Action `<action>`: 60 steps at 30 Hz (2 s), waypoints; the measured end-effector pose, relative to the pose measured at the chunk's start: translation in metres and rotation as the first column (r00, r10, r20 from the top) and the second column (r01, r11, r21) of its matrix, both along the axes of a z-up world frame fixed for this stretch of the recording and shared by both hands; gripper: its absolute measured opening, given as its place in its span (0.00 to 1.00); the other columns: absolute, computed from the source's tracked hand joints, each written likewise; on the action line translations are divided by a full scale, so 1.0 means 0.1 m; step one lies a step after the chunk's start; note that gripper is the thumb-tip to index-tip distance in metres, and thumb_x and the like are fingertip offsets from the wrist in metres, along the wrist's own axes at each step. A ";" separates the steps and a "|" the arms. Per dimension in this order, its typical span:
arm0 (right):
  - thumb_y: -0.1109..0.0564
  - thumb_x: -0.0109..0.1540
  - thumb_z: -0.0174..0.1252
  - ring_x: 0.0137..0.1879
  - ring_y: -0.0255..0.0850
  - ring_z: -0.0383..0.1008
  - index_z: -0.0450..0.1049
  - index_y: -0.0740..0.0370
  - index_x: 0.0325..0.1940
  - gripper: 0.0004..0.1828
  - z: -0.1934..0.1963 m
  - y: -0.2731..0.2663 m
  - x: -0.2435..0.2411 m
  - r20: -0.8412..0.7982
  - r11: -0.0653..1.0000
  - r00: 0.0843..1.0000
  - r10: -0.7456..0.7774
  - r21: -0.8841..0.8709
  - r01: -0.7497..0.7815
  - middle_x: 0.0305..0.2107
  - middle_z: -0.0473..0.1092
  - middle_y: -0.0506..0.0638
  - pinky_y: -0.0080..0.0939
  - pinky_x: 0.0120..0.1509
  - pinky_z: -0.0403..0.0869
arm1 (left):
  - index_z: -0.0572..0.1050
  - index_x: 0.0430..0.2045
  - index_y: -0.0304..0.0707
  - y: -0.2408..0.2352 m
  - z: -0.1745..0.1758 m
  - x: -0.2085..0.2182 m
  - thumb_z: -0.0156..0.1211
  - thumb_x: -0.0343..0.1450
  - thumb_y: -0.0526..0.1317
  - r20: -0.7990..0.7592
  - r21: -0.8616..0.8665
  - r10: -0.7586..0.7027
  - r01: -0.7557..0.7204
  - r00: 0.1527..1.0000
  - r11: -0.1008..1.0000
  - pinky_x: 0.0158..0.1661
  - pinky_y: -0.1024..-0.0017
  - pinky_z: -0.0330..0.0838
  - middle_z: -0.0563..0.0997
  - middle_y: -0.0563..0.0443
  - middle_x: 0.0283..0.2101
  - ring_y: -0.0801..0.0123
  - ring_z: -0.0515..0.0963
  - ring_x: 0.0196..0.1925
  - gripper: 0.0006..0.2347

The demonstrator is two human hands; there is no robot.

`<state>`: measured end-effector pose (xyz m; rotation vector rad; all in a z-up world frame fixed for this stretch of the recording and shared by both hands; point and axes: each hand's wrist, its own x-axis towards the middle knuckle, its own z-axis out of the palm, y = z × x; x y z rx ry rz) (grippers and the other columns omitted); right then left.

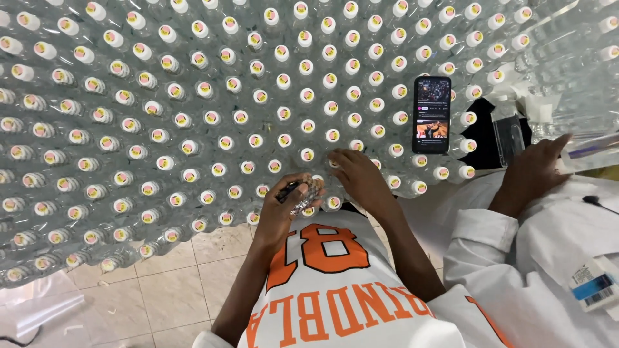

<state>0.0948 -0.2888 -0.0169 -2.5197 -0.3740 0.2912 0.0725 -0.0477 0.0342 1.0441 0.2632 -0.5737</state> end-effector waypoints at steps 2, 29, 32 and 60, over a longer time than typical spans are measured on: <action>0.53 0.73 0.58 0.69 0.64 0.74 0.71 0.54 0.71 0.21 -0.07 -0.06 -0.03 -0.024 0.999 0.998 -0.051 0.017 0.052 0.60 0.74 0.61 0.65 0.70 0.73 | 0.75 0.63 0.29 -0.01 0.09 0.02 0.61 0.79 0.42 0.000 -0.013 -0.001 0.001 1.000 1.000 0.59 0.45 0.85 0.80 0.25 0.59 0.44 0.83 0.61 0.19; 0.59 0.54 0.81 0.43 0.48 0.86 0.85 0.62 0.57 0.27 0.80 0.08 -0.10 -0.403 0.722 0.902 -0.155 0.576 0.382 0.33 0.84 0.59 0.53 0.58 0.80 | 0.82 0.58 0.40 -0.19 0.16 0.06 0.64 0.77 0.37 0.074 0.101 -0.177 0.169 0.981 0.980 0.37 0.71 0.73 0.85 0.39 0.49 0.73 0.75 0.35 0.14; 0.65 0.55 0.79 0.45 0.45 0.87 0.85 0.63 0.56 0.25 0.78 0.01 -0.15 -0.455 0.672 0.865 -0.210 0.575 0.466 0.33 0.85 0.59 0.50 0.59 0.80 | 0.82 0.57 0.39 -0.24 0.35 0.09 0.71 0.74 0.42 0.048 0.065 -0.184 0.180 0.982 0.981 0.34 0.75 0.70 0.86 0.41 0.49 0.77 0.72 0.33 0.17; 0.59 0.69 0.68 0.62 0.59 0.80 0.82 0.54 0.54 0.09 0.36 -0.40 0.15 0.131 0.971 0.969 -0.208 0.148 0.189 0.52 0.80 0.55 0.59 0.63 0.78 | 0.80 0.57 0.25 -0.02 -0.07 0.11 0.70 0.75 0.37 0.014 -0.004 0.012 -0.012 1.000 1.000 0.49 0.54 0.90 0.85 0.26 0.47 0.49 0.88 0.51 0.18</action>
